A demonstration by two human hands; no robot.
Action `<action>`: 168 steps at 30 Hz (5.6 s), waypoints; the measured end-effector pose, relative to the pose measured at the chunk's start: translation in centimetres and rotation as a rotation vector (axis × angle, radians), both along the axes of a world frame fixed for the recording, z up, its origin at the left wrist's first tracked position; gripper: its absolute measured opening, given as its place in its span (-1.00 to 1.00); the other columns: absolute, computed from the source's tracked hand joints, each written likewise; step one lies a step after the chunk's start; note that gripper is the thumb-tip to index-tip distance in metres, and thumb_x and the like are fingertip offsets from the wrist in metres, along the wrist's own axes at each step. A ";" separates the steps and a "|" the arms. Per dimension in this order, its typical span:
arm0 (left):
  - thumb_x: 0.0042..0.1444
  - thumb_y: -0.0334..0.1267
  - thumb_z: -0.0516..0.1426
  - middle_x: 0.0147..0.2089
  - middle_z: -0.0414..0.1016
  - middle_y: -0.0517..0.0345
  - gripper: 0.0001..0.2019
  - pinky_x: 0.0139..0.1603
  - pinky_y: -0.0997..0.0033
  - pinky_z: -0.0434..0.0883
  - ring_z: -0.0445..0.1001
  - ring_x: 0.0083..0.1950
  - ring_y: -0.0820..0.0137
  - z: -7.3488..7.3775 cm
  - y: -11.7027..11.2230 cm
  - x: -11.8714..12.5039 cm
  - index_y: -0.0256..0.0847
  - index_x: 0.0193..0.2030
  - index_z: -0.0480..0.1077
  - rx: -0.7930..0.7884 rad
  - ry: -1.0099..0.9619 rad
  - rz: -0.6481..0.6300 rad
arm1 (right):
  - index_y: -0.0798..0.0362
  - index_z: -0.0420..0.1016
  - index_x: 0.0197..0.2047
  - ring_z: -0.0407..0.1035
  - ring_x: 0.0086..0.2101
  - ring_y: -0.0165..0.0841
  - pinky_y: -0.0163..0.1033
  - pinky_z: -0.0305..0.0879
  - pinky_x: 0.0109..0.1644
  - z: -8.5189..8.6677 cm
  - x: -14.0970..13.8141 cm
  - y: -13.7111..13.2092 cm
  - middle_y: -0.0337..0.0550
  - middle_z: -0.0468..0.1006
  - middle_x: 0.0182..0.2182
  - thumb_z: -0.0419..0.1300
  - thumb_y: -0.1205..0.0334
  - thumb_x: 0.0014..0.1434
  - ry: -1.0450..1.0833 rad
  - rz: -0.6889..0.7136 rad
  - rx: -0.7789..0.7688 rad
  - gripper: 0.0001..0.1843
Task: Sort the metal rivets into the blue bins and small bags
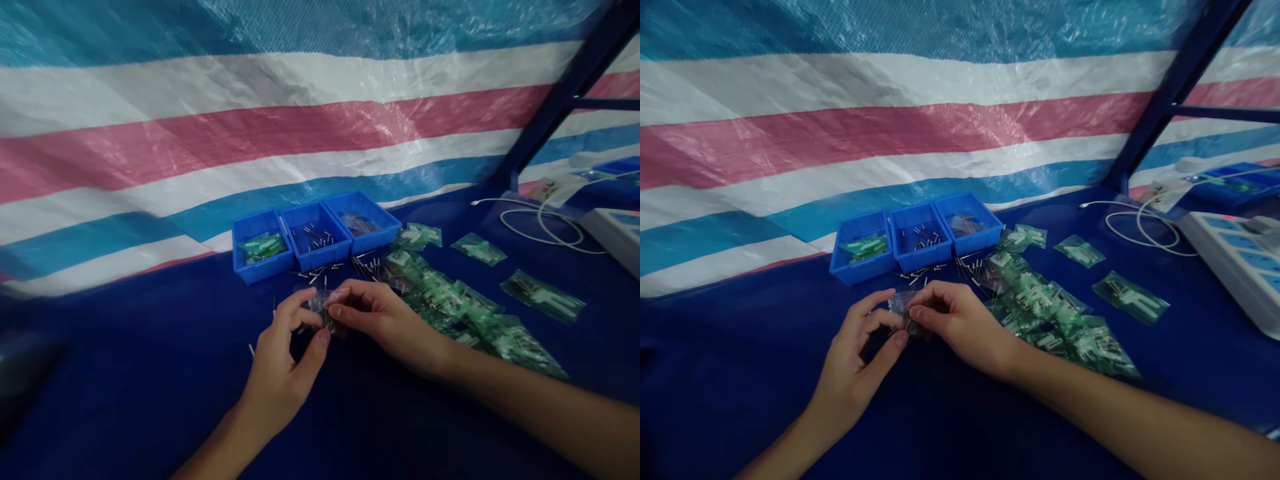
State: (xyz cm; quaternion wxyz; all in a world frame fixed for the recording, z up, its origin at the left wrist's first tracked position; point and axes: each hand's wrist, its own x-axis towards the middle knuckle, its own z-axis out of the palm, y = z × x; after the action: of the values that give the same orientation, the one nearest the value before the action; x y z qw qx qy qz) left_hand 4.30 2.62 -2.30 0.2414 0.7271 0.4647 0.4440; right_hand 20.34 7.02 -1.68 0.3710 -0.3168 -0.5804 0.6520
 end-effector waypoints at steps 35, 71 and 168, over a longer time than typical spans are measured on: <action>0.16 -0.47 0.01 -0.30 0.50 0.33 -0.68 -0.21 0.45 0.38 0.48 -0.28 0.47 -0.4 -0.1 0.0 0.01 -0.01 0.19 0.176 0.141 -0.057 | 0.18 0.37 -0.42 0.30 -0.65 -0.59 -0.48 0.25 -0.56 -0.5 0.5 0.5 -0.27 0.42 -0.59 0.25 0.13 0.06 0.127 0.251 -0.359 -0.74; 0.18 -0.33 0.02 -0.36 0.51 0.24 -0.82 -0.37 0.50 0.39 0.49 -0.34 0.45 0.0 0.1 -0.3 -0.11 -0.08 0.32 -0.044 0.010 0.050 | 0.13 0.29 -0.52 0.22 -0.61 -0.58 -0.44 0.12 -0.56 0.9 0.6 0.1 -0.32 0.33 -0.61 0.10 0.14 0.17 -0.221 0.247 -0.016 -0.71; 0.18 -0.17 0.01 -0.42 0.46 0.27 -0.80 -0.38 0.54 0.32 0.40 -0.40 0.48 0.0 0.3 -0.3 -0.16 -0.30 0.41 -0.226 -0.124 0.129 | 0.08 0.18 -0.46 0.12 -0.66 -0.58 -0.46 0.08 -0.59 0.1 0.3 -0.4 -0.40 0.22 -0.67 0.01 0.04 0.22 -0.236 0.132 0.082 -0.67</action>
State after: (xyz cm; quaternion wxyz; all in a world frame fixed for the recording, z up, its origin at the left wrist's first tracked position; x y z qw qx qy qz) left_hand 3.98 2.89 -2.33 0.3210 0.6353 0.5416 0.4472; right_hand 20.60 6.61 -1.58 0.2690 -0.3368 -0.6656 0.6092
